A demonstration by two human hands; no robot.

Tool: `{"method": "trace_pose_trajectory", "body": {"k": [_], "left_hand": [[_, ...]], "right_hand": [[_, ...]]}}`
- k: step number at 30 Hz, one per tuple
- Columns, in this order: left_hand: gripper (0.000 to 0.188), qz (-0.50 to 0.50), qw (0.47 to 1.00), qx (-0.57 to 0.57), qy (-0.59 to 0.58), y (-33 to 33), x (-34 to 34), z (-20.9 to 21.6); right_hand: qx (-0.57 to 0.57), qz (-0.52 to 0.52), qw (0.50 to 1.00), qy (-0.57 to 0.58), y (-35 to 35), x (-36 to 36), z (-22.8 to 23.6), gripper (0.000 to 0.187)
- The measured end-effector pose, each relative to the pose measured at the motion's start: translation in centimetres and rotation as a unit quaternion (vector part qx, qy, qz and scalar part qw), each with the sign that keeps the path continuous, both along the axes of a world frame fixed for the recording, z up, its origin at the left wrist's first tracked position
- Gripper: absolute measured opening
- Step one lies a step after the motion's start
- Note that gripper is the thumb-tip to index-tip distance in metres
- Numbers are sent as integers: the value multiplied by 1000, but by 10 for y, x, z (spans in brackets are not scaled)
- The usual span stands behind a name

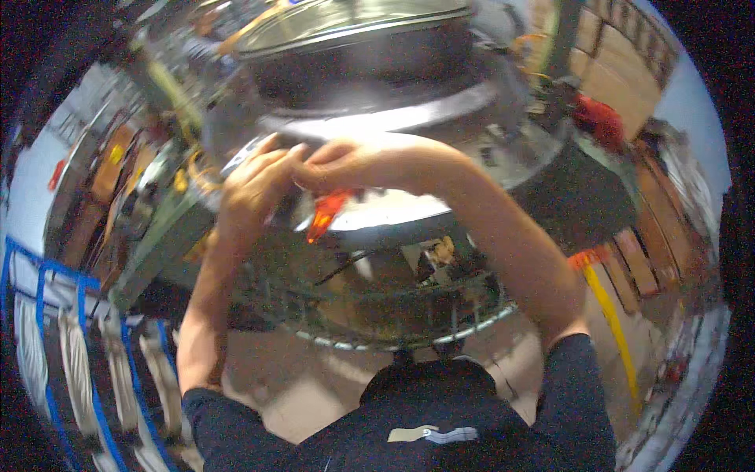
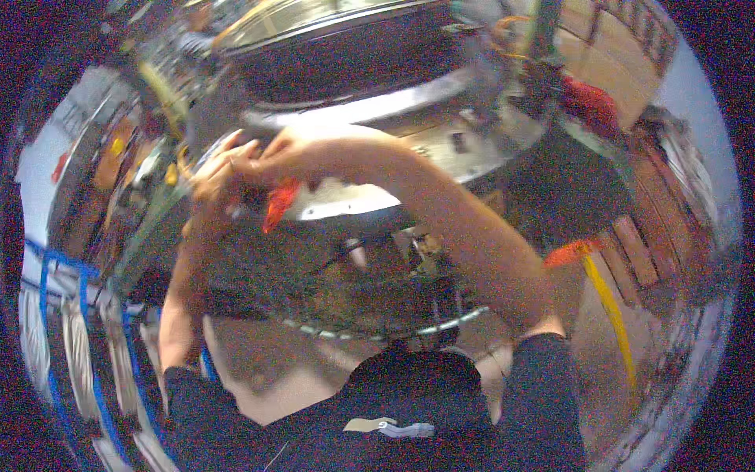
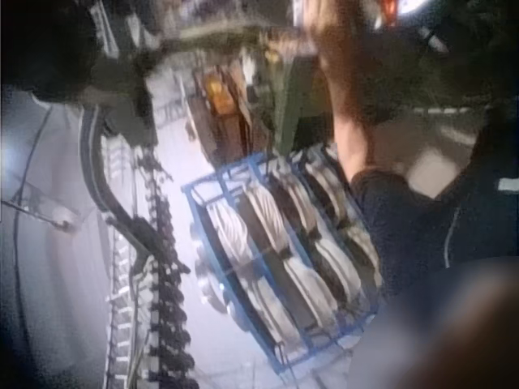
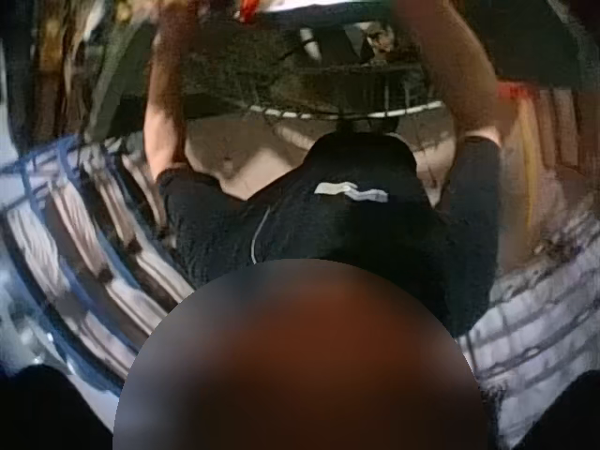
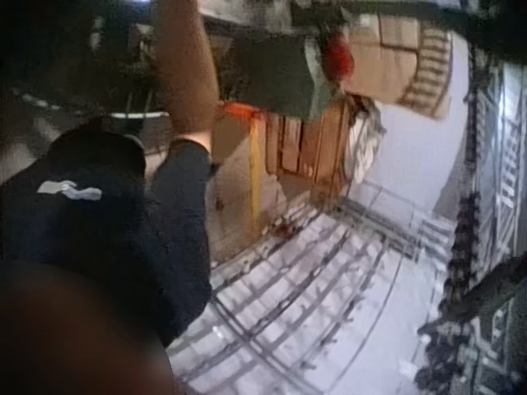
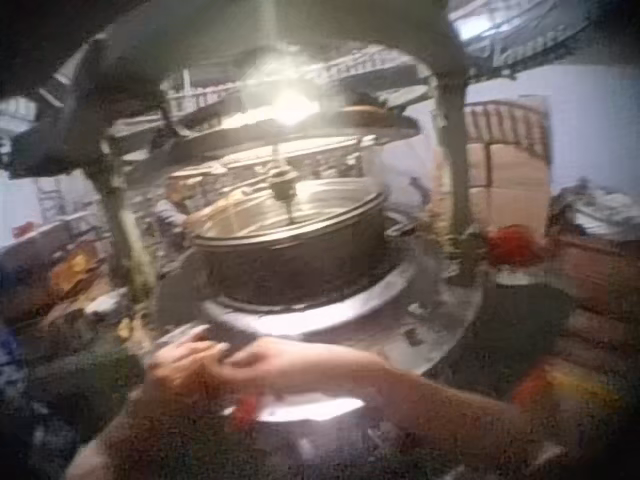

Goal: The person uses a screwdriver to tighten screws on a metal bracket attached to a large cylindrical machine. They repeatedly insert screws and turn the screwdriver to secure the bracket in place.

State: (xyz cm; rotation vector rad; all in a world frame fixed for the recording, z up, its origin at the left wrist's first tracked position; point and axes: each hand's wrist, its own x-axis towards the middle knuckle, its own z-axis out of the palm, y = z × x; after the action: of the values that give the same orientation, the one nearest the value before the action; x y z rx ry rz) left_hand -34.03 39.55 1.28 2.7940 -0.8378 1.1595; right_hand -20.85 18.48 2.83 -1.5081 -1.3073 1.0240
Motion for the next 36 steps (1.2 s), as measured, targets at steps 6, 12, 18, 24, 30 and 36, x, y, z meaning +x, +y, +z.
{"method": "trace_pose_trajectory", "body": {"k": [6,12,18,24,30,36], "left_hand": [[37,-48,998,25,-34,6,10,5],[38,33,999,34,-15,1,3,8],[44,-23,997,66,22,9,2,16],[46,-6,998,55,-27,10,10,13],[43,-17,999,42,20,16,6,15],[40,1,998,49,-27,12,8,17]], "right_hand": [[40,32,943,330,32,7,-41,22],[52,41,897,438,60,11,-63,16],[27,29,926,375,53,12,-54,12],[27,36,899,435,62,17,-57,15],[-7,22,932,363,54,16,-53,15],[-13,10,935,353,45,13,-41,14]]}}
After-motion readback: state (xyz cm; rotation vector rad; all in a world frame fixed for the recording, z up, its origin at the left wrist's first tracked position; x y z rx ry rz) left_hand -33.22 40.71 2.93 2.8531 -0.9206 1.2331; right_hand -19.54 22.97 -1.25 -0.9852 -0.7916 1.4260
